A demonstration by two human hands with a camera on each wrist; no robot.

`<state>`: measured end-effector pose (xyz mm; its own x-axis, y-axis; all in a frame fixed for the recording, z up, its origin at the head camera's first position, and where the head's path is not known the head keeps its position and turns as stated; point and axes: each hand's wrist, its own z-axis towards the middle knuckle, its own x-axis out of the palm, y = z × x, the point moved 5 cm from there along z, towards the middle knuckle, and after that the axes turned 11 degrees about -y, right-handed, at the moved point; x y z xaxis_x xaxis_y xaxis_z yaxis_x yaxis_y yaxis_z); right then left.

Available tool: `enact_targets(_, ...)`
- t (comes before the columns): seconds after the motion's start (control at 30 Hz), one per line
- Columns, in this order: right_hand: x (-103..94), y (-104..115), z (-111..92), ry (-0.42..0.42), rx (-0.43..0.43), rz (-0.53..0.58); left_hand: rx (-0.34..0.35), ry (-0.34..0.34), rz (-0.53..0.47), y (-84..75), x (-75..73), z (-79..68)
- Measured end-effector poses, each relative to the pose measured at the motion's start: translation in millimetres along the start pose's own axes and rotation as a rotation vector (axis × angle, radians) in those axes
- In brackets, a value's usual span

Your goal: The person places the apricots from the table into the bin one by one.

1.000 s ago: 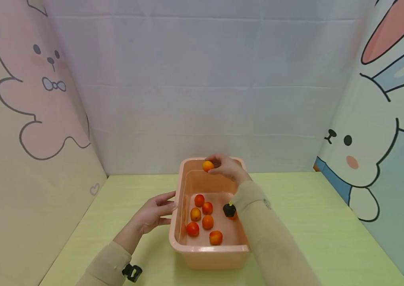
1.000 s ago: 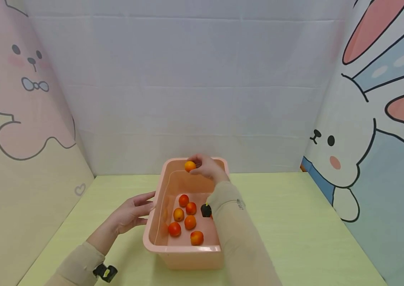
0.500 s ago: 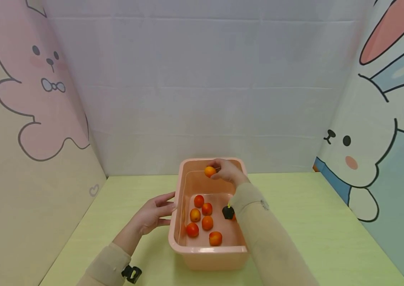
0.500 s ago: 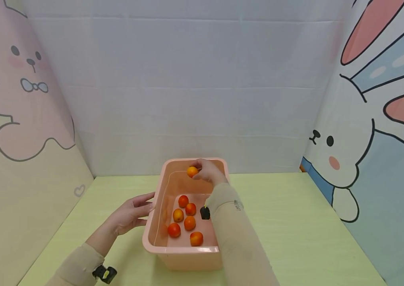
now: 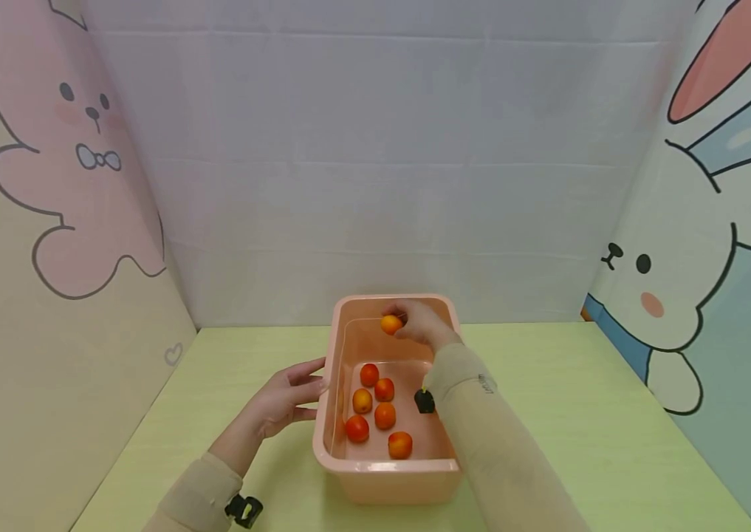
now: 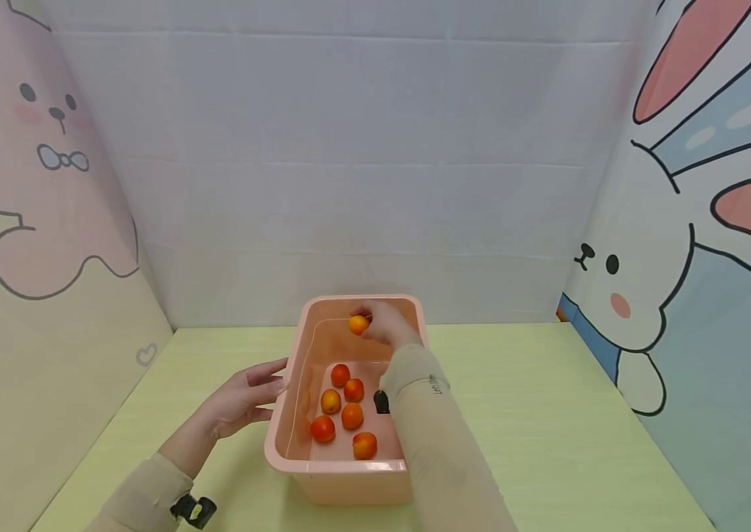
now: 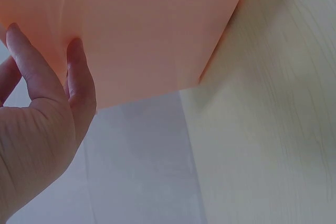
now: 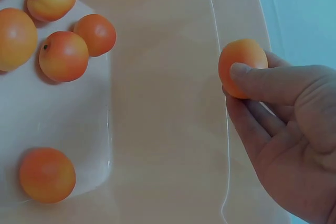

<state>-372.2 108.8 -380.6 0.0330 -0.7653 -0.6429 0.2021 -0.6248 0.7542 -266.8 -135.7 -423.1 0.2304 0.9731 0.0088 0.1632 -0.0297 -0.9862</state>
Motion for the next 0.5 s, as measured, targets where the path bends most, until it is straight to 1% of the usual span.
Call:
enact_targets(0.17, 0.5, -0.3, -0.7, 0.011, 0.016, -0.027, -0.002, -0.007, 0.008, -0.5, 0.0, -0.5)
enact_targets(0.27, 0.4, 0.1, -1.4, 0.024, 0.033, -0.012, -0.004, -0.008, 0.011, -0.2, -0.3, -0.4)
enact_targets(0.37, -1.2, 2.1, -1.8, 0.030, 0.026, -0.009, -0.002, -0.007, 0.012, -0.6, -0.2, -0.3)
enact_targets(0.5, -8.6, 9.5, -3.1, 0.039, -0.006, -0.008, 0.000, -0.005, 0.012, -1.2, -0.2, -0.3)
